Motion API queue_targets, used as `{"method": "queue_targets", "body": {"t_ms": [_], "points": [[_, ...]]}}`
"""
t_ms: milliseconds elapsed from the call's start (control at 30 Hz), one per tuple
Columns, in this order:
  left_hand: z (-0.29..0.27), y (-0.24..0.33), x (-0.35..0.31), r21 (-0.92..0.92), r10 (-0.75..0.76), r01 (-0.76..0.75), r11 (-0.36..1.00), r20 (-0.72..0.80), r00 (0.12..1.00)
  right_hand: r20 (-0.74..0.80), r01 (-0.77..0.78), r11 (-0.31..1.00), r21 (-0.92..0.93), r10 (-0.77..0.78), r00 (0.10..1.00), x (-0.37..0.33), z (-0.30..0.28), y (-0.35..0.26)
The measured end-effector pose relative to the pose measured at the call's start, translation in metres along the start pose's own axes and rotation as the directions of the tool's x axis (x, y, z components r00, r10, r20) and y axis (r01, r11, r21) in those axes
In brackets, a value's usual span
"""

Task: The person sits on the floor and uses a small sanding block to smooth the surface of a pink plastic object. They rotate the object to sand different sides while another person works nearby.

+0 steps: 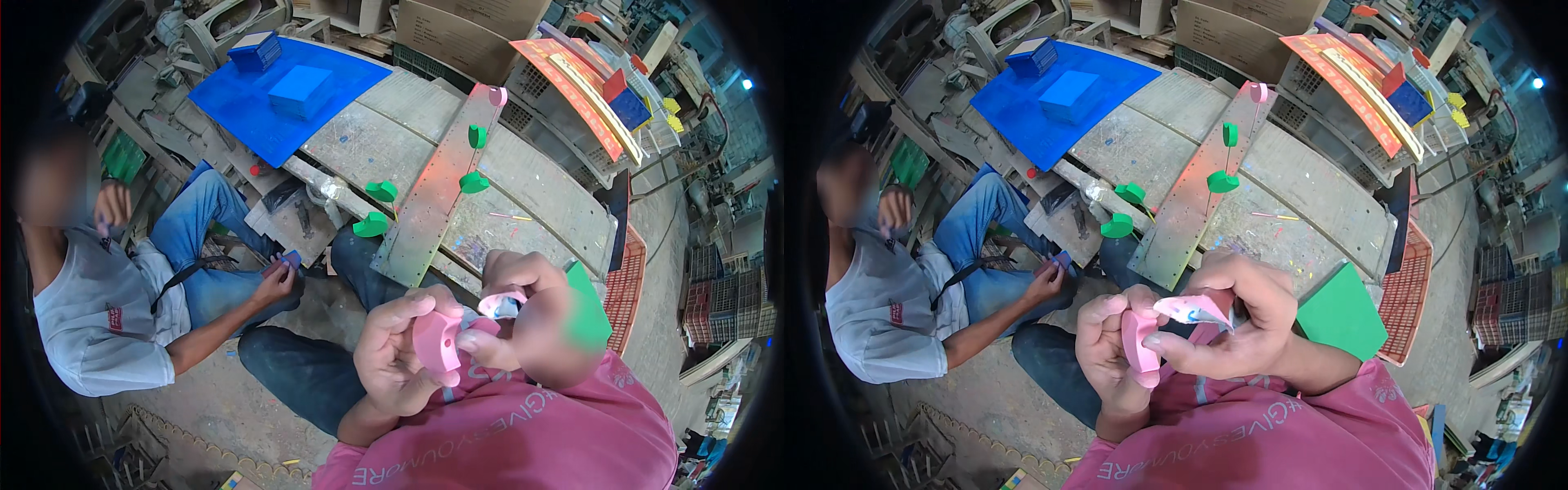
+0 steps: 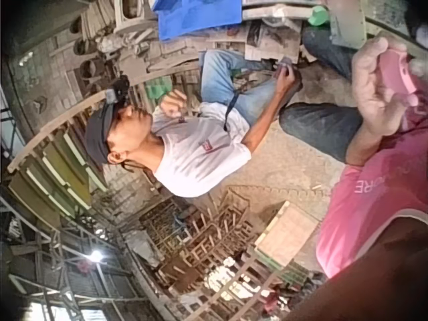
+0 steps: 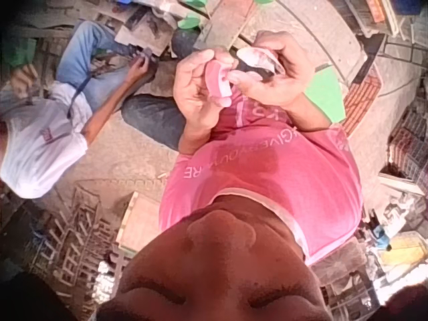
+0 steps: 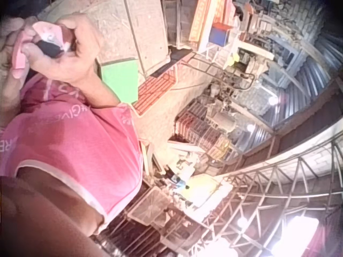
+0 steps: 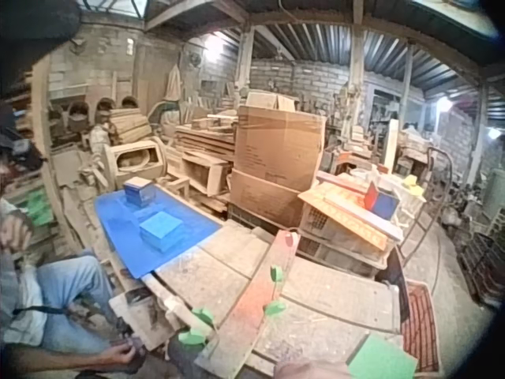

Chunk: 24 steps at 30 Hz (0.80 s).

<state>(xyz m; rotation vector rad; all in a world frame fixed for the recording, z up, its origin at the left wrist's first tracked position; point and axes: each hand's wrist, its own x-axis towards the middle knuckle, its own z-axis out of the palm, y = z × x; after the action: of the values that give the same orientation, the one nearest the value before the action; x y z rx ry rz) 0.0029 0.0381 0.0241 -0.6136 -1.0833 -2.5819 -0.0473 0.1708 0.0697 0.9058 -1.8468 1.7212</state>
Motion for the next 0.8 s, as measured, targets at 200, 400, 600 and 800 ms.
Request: {"method": "queue_targets", "body": {"t_ms": [200, 400, 600, 800], "points": [[0.001, -0.001, 0.0, -0.128, -0.051, 0.041, 0.991, -0.076, 0.996, 0.213, 0.02, 0.999, -0.048, -0.01, 0.977, 0.0, -0.016, -0.001], [-0.001, -0.001, 0.0, -0.158, -0.034, 0.023, 0.987, -0.069, 0.997, 0.092, -0.073, 0.996, -0.043, 0.076, 0.993, -0.015, -0.007, -0.006], [0.0, -0.001, -0.001, -0.133, -0.006, -0.005, 0.991, -0.085, 0.996, 0.227, 0.102, 0.981, -0.166, -0.063, 0.972, -0.002, -0.013, -0.01], [-0.001, -0.001, -0.003, -0.088, 0.039, -0.044, 0.995, -0.053, 0.998, 0.219, 0.125, 0.985, -0.117, -0.097, 0.971, -0.008, -0.01, -0.011]]}}
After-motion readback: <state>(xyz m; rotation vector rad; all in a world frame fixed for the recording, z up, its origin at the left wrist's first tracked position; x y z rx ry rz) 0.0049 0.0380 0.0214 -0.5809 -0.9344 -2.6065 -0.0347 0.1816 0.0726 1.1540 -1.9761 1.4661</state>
